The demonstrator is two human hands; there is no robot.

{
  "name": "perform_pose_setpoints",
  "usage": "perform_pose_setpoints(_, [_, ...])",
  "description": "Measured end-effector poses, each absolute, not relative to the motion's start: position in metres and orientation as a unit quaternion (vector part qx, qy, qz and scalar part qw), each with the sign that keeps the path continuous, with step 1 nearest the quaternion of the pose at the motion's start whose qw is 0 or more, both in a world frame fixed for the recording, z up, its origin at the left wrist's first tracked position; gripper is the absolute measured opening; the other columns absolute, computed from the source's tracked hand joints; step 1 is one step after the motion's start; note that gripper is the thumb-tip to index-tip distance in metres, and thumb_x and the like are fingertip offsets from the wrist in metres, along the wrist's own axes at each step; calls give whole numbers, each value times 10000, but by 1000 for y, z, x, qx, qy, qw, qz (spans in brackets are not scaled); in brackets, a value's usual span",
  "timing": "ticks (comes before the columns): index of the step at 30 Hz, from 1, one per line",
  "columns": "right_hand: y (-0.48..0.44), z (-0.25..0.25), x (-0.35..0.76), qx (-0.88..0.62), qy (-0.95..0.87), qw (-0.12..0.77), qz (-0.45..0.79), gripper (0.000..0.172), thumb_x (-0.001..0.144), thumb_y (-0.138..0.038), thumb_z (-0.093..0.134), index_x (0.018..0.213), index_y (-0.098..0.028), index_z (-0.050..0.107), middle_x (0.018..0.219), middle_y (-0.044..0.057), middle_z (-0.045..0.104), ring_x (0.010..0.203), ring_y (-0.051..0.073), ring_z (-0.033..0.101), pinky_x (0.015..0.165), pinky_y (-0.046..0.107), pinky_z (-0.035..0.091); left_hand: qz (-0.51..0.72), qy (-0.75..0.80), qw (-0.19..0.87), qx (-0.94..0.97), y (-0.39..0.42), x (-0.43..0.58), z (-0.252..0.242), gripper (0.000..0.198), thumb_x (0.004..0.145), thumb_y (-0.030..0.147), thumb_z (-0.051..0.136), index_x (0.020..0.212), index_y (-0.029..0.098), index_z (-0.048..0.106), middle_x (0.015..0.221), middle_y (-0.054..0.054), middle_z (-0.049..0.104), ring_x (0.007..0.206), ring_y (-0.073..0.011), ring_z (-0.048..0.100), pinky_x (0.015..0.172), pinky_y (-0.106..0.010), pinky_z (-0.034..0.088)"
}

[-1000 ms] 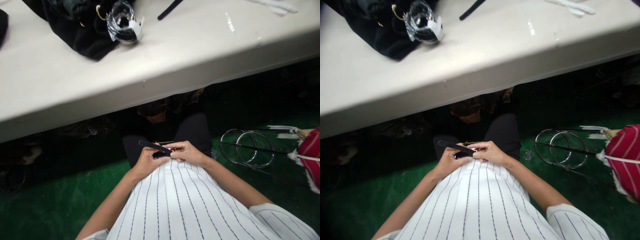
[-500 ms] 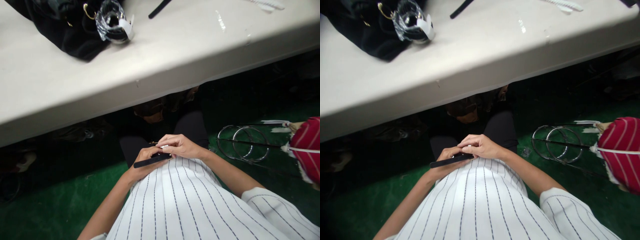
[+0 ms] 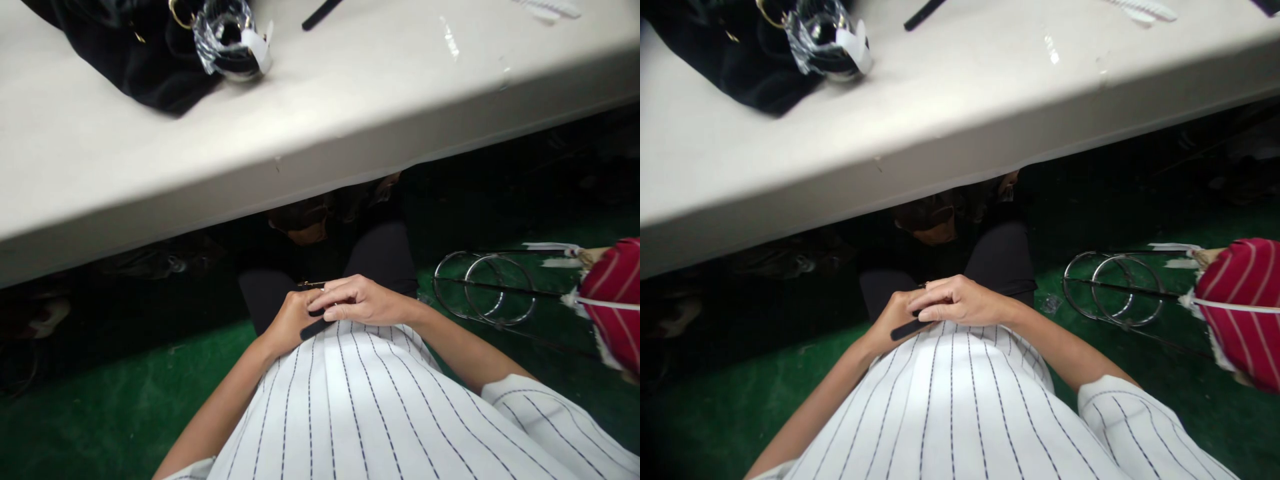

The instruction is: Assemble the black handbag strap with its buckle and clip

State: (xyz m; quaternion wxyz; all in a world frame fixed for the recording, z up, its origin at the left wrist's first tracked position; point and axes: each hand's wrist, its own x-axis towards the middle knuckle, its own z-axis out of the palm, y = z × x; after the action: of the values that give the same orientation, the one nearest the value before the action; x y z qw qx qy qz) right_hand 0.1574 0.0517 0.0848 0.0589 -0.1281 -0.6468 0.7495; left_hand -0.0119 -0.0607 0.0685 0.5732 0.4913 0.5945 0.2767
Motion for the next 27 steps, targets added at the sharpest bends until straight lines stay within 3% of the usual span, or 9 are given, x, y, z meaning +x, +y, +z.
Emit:
perform_pose_setpoints(4, [57, 80, 167, -187, -609, 55, 769, 194, 864, -326, 681, 807, -146, 729, 779, 13, 596, 716, 124, 550, 652, 242, 424, 276, 604, 566, 488, -60, -11, 68, 124, 815, 277, 675, 841, 160, 708, 781, -7, 704, 742, -174, 634, 662, -257, 469])
perform_pose_setpoints(7, [58, 73, 178, -259, -578, 58, 771, 254, 789, -373, 750, 711, -145, 671, 704, -7, 570, 647, 113, 502, 580, 232, 381, 283, 608, 563, 484, -63, -9, 65, 139, 792, 263, 710, 903, 180, 714, 852, -10, 722, 777, -169, 640, 711, -262, 479])
perform_pose_setpoints(15, [54, 57, 197, -346, -599, 19, 721, 347, 756, -404, 735, 616, -144, 553, 624, -31, 475, 572, 90, 393, 509, 233, 281, 287, 609, 575, 465, -67, -9, 59, 201, 772, 300, 747, 930, 180, 717, 906, -32, 734, 844, -191, 660, 770, -288, 504])
perform_pose_setpoints(27, [54, 47, 195, -334, -571, -8, 750, 388, 739, -479, 725, 642, -131, 583, 612, -32, 477, 583, 95, 388, 535, 237, 277, 295, 620, 560, 463, -72, -8, 55, 209, 751, 274, 779, 939, 208, 719, 905, 5, 741, 829, -163, 671, 748, -257, 502])
